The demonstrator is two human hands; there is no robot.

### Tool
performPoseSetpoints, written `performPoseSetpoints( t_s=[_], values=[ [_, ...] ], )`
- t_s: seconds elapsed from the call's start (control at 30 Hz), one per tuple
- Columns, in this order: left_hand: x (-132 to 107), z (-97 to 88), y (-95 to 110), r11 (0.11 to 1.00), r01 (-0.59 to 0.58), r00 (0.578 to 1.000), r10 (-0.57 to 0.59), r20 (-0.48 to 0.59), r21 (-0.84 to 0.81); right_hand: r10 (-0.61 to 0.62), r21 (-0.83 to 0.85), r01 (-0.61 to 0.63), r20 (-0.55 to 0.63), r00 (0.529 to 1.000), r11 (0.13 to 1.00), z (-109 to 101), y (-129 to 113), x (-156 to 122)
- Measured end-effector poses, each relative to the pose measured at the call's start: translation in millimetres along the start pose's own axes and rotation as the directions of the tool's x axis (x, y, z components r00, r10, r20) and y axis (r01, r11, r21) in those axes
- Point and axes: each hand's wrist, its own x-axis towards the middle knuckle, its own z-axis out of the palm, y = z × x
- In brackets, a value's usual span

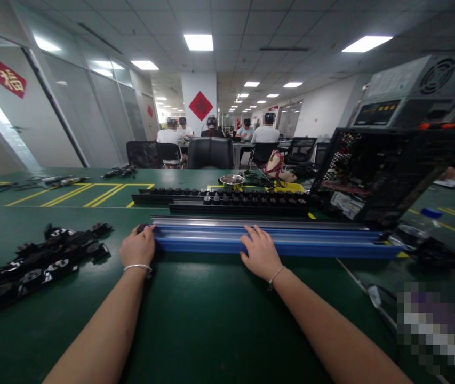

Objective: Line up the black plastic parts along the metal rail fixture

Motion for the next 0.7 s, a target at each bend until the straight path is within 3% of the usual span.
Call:
performPoseSetpoints(
  t_s=[0.27,0.7],
  values=[
    [8,-1.2,-6,0.994,0.071,0.994,-0.063,0.090,-0.088,-0.002,-0.008,0.002,-0.002,1.000,1.000,0,0,0],
    [15,-1.4,-13,0.977,0.125,0.992,-0.119,0.045,-0.174,0.003,-0.004,-0.002,0.014,1.000,1.000,-1,0,0]
  ],
)
